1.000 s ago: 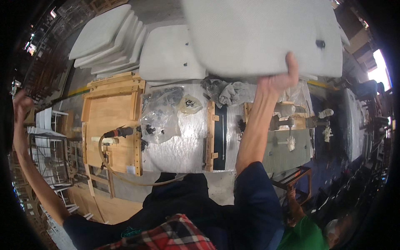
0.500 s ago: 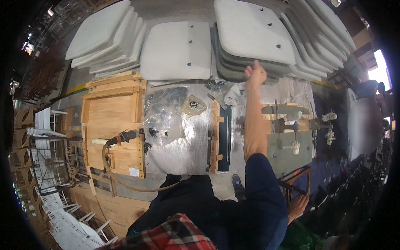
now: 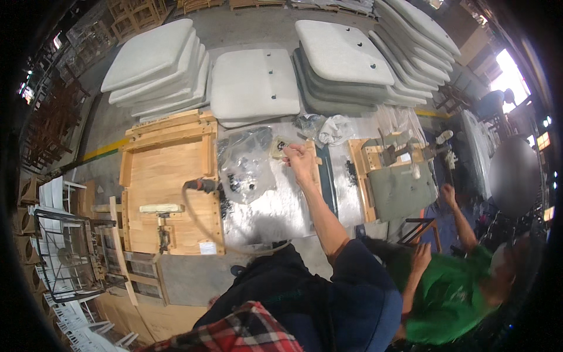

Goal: The person uses a pneumatic drill to fasten white chair seat cushions to wooden frames on a workbench. They repeatedly place cushions, align them, and drive screws into pre-drilled holes, then remove and stack the completed units. The process is repeated for multiple cushions in a workshop setting.

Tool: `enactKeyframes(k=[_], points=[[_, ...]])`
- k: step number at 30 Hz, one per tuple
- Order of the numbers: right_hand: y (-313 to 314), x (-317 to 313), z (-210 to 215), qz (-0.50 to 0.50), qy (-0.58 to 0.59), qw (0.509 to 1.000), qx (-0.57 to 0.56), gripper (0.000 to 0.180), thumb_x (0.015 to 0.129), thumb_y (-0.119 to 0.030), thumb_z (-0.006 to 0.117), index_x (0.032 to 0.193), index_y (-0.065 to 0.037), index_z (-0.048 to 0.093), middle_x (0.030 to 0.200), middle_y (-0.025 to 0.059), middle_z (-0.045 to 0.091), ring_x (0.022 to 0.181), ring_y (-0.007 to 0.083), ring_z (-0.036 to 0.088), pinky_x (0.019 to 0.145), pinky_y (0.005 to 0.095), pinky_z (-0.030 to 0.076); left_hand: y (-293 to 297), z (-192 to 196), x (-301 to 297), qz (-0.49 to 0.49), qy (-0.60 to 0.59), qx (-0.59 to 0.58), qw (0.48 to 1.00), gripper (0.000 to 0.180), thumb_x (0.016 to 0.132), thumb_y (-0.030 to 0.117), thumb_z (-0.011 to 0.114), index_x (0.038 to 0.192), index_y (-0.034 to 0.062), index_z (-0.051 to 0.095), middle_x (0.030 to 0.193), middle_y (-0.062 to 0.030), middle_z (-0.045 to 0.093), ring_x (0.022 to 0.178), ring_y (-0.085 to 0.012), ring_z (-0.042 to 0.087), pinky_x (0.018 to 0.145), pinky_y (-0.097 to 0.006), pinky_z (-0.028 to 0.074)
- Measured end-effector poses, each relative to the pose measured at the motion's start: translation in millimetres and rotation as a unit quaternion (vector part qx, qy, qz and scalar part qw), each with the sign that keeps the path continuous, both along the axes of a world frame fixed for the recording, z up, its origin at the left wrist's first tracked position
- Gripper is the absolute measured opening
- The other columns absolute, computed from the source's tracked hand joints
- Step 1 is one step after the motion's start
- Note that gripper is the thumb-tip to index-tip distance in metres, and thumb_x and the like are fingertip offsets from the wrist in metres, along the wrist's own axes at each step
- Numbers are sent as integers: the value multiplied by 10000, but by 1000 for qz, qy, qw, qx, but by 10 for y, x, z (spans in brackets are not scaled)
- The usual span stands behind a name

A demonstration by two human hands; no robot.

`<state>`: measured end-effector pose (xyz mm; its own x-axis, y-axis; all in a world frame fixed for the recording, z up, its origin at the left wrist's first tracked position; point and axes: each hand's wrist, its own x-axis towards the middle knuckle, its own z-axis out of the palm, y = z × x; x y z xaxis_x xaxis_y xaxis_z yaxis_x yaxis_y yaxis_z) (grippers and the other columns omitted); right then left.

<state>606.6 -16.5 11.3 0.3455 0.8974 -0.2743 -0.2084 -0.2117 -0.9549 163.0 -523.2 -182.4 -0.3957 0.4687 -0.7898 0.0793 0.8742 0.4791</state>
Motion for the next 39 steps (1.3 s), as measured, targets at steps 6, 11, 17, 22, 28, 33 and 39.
enactKeyframes(k=[6, 11, 17, 22, 28, 33, 39], points=[[-981, -994, 283, 50, -34, 998, 36, 311, 890, -173, 791, 1117, -6, 658, 843, 53, 701, 705, 144, 690, 622, 267, 535, 462, 112, -1197, 57, 2, 222, 973, 375, 951, 303, 753, 1050, -39, 635, 838, -28, 637, 729, -125, 598, 660, -280, 496], [-1412, -1605, 749, 61, -25, 985, 161, 268, 921, -140, 765, 1107, 19, 657, 853, 45, 702, 717, 110, 664, 648, 237, 516, -54, -192, -1767, 75, -40, 250, 965, 335, 971, 293, 719, 1046, -27, 650, 856, -30, 665, 735, -135, 607, 620, -301, 501], [-1648, -2612, 1570, 90, -212, 936, 266, 245, 897, -104, 792, 1101, -13, 692, 872, 15, 696, 770, 117, 672, 717, 235, 527, -1424, -494, -1874, 70, -50, -83, 993, 482, 960, 434, 666, 1178, 5, 683, 955, -66, 705, 735, -166, 636, 573, -332, 488], [-1881, -3291, 1915, 11, -558, 768, 315, 459, 750, -266, 870, 1107, -46, 683, 1227, 215, 597, 1130, 354, 590, 963, 463, 486, -2180, -745, -1647, 267, -159, -17, 950, 449, 974, 375, 660, 1189, -18, 689, 974, -87, 724, 829, -255, 700, 709, -410, 523], [-1755, -4090, 2162, 76, -391, 798, 453, 430, 786, -243, 862, 1124, -42, 689, 1242, 192, 612, 1198, 317, 583, 1004, 443, 481, -2100, -747, -1729, 122, -105, -68, 985, 461, 961, 394, 678, 1178, -13, 692, 951, -93, 726, 815, -252, 702, 708, -409, 527], [-1645, -4405, 2474, 338, -28, 830, 443, 329, 828, -83, 812, 1124, 8, 700, 1038, 148, 715, 1002, 234, 677, 915, 360, 527, -1316, -411, -2116, 142, -89, 5, 986, 471, 950, 409, 694, 1168, -8, 695, 932, -98, 729, 803, -250, 703, 707, -408, 530], [-1463, -4950, 2894, 399, 276, 722, 493, 187, 826, -133, 856, 937, -30, 747, 907, 79, 745, 793, 159, 703, 699, 297, 558, -734, 46, -2359, 130, -73, 13, 989, 484, 936, 428, 712, 1156, -3, 698, 910, -105, 731, 789, -247, 705, 706, -407, 533]])
